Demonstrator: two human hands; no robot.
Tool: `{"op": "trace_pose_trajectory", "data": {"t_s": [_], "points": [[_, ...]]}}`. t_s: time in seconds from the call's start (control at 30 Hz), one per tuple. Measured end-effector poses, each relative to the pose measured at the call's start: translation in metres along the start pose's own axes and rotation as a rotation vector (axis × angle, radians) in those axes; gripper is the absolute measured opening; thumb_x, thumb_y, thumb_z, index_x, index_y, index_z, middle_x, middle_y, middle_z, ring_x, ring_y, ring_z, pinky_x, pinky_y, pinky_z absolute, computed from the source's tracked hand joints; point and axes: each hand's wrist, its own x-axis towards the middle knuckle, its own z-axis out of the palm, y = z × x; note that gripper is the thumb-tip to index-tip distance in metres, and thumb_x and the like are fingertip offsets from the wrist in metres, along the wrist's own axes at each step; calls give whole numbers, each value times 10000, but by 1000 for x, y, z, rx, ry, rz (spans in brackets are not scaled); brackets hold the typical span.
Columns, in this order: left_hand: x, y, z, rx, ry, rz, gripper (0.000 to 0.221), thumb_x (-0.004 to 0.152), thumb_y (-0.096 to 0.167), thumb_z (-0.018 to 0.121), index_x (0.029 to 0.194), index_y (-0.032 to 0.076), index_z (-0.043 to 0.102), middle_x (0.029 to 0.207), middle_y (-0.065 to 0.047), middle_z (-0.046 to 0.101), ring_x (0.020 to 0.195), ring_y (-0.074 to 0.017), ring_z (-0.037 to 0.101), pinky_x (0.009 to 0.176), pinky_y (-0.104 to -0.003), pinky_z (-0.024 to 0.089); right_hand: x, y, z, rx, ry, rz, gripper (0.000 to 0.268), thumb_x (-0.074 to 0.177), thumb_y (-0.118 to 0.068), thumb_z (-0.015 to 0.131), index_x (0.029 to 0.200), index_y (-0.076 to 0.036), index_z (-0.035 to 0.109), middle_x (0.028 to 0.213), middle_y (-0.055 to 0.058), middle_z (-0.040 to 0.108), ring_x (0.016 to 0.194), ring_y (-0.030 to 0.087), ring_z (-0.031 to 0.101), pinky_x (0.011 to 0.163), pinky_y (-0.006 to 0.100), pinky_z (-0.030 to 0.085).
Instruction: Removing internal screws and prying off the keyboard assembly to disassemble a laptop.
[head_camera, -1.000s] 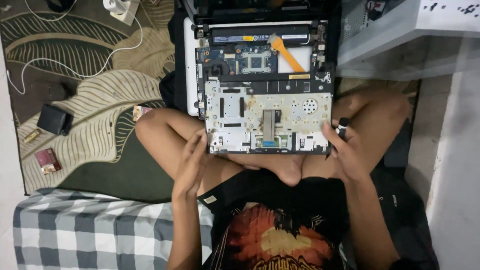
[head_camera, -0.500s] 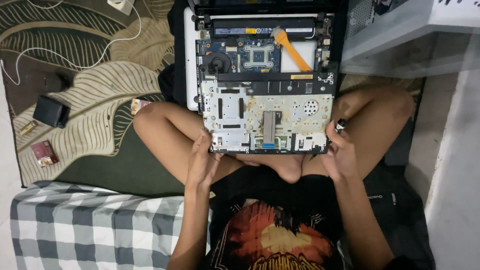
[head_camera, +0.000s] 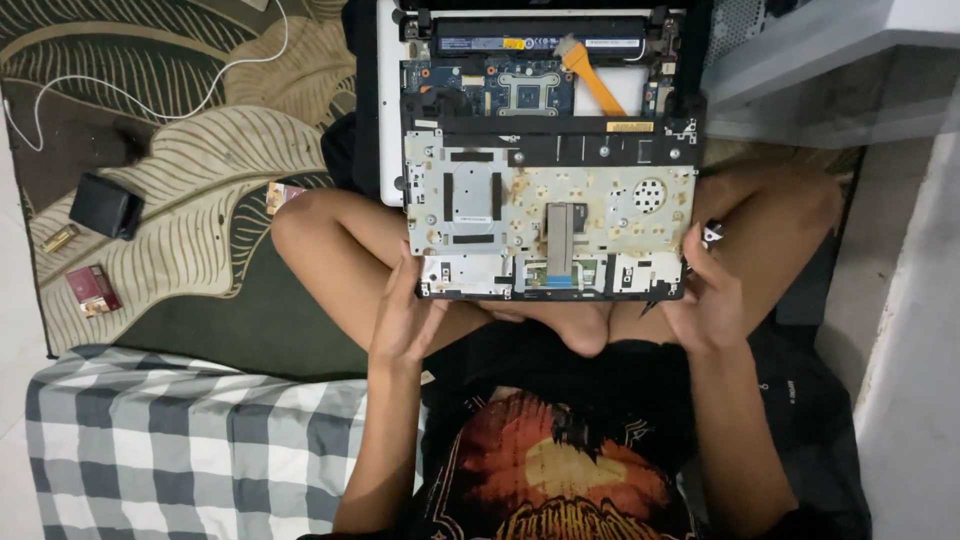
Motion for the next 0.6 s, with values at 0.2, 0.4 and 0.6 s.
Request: {"op": "trace_pose_trajectory", "data": {"t_s": [0.2, 0.4, 0.6], "points": [[0, -5, -5, 71, 104, -22, 509, 1047, 232, 519, 1501, 5, 493, 1361, -133, 654, 1155, -200, 659, 955, -300, 574, -12, -35, 18, -655, 71, -689, 194, 1119, -114, 613, 1293, -34, 647, 1256, 79, 670, 1221, 221, 639, 1155, 371, 473], [-8, -29, -6, 32, 132, 93, 545, 1042, 221, 575, 1538, 34, 448, 1252, -74, 629, 1057, -161, 676, 904, -408, 635, -28, -2, 32, -924, 140, -1097, 424, 849, -144, 933, 709, -128, 533, 1099, 47, 684, 989, 272, 607, 945, 389, 445], [-8, -44, -6, -27, 163, 92, 477, 1003, 107, 609, 1464, 33, 516, 1217, -106, 663, 1019, -208, 687, 847, -444, 645, -48, -14, 122, -1102, -261, -1443, 227, 997, -242, 689, 862, -80, 605, 1361, 90, 662, 1197, 314, 629, 934, 477, 451]]}}
